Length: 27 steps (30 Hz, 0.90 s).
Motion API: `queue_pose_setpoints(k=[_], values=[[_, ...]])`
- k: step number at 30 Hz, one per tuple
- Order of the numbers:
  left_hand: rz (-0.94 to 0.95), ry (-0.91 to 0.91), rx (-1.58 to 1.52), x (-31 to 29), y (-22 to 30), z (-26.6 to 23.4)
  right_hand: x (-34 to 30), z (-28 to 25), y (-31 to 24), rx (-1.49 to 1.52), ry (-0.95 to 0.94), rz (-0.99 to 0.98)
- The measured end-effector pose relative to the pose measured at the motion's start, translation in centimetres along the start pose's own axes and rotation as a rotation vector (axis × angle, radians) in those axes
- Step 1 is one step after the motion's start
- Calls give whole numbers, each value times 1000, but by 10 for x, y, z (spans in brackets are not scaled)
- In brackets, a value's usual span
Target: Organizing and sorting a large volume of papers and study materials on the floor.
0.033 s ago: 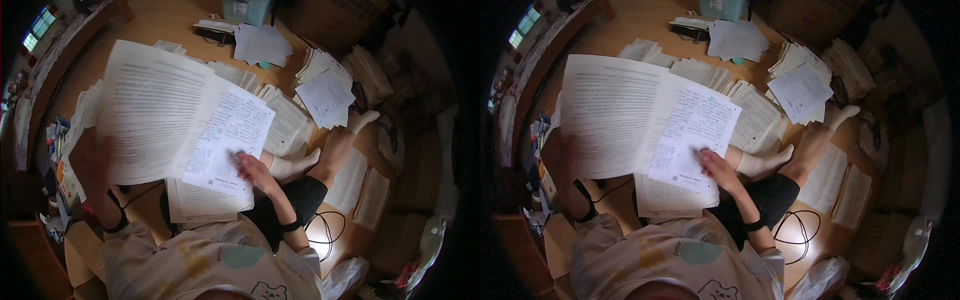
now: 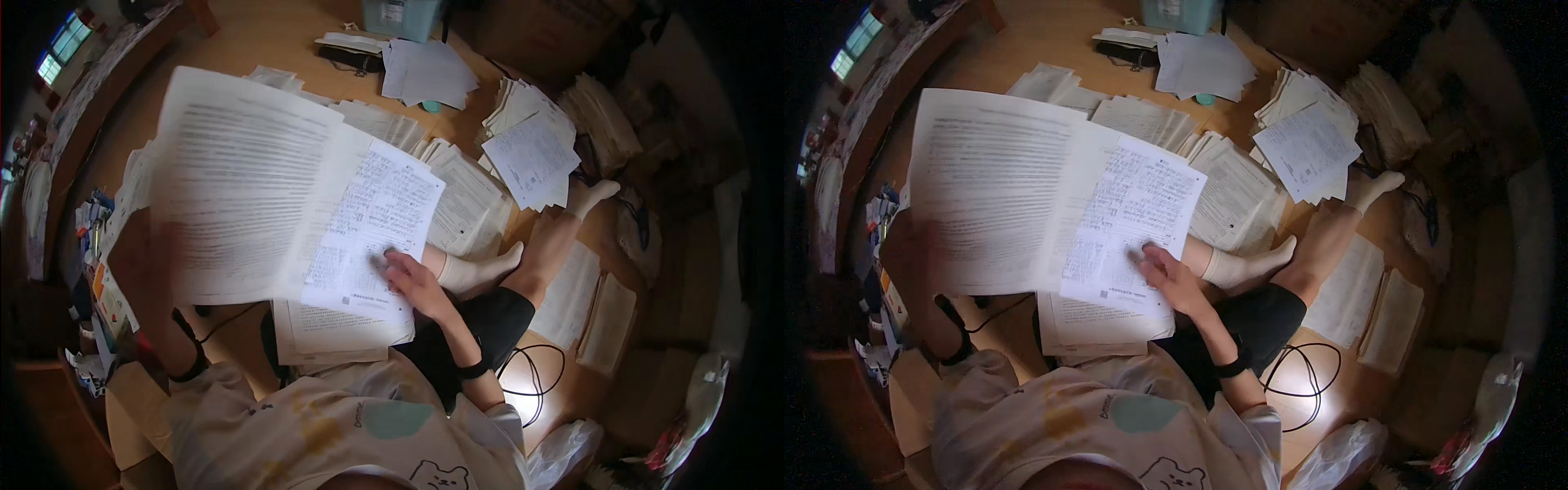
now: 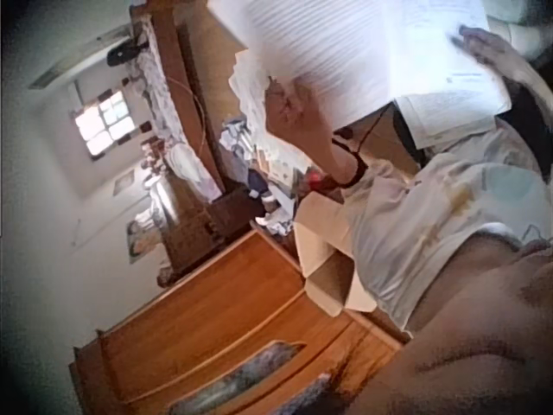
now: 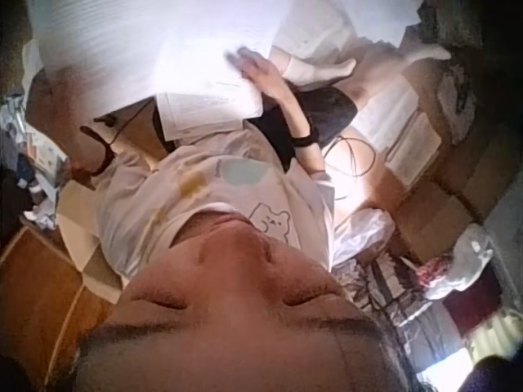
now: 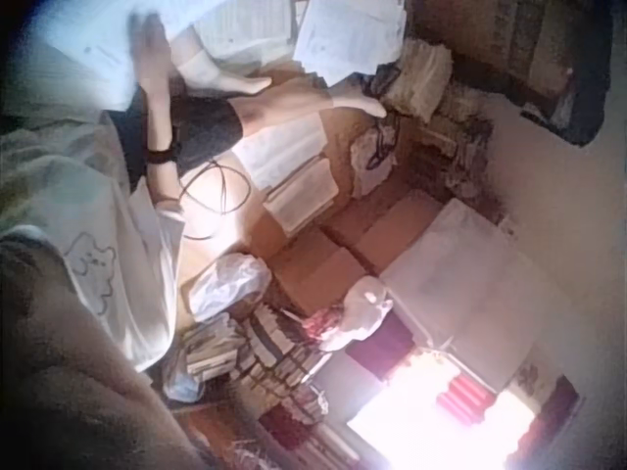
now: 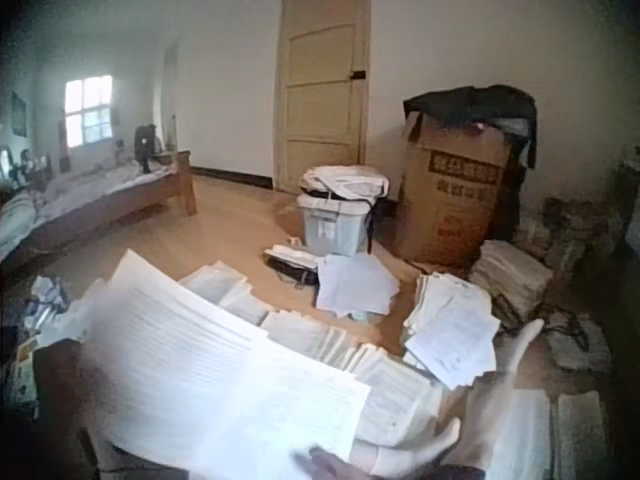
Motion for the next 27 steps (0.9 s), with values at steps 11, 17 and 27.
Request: queue_pose_setpoints(k=[11,17,27], values=[[-20,247,146,2,-2,-34,21,-21,-1,-427,257,-122],[126,75,226,14,4,8,18,-37,11,-213,377,-146],[722,-198,258,8,32,136,-25,-173,-50,79,927,-561]])
Point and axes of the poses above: each hand's wrist, its own x-axis towards the middle knuckle, its own z-axis out of the palm, y = z × x, the point moved 2 cm from there along x, towards the middle knuckle, and after that the axes turned 7 degrees about -y, right-handed, at the moved point
